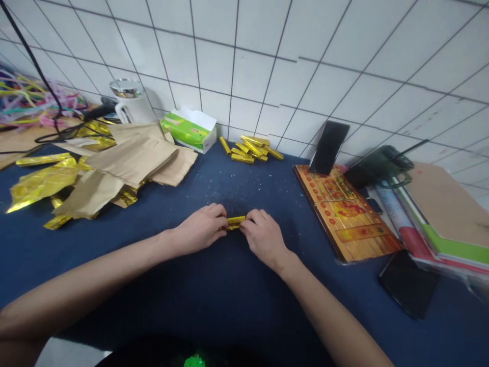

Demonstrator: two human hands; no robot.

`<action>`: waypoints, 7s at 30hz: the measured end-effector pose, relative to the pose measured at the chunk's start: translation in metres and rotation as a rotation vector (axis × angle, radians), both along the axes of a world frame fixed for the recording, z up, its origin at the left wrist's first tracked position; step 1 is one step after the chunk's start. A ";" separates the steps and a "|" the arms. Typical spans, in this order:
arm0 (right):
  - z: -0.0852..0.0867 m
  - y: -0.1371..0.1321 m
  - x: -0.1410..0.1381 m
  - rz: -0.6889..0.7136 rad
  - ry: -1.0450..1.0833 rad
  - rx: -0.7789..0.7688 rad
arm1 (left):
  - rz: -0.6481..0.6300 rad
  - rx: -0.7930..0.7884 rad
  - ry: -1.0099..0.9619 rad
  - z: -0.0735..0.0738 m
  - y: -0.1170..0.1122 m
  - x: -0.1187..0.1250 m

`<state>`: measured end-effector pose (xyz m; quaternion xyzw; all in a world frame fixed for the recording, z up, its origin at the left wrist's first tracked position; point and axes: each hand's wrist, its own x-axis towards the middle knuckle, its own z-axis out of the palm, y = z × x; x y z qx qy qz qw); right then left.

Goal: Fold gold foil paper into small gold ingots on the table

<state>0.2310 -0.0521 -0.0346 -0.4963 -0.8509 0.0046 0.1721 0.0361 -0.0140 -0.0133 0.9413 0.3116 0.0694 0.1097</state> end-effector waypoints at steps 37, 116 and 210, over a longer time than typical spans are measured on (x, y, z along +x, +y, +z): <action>0.011 0.010 0.000 -0.040 0.045 -0.250 | 0.093 -0.043 -0.030 -0.010 0.002 0.006; 0.020 0.056 -0.001 -0.156 -0.183 -0.600 | -0.072 0.178 0.043 -0.012 -0.004 -0.001; -0.001 0.001 -0.007 0.038 -0.075 -0.082 | -0.013 0.167 -0.034 -0.019 0.000 -0.011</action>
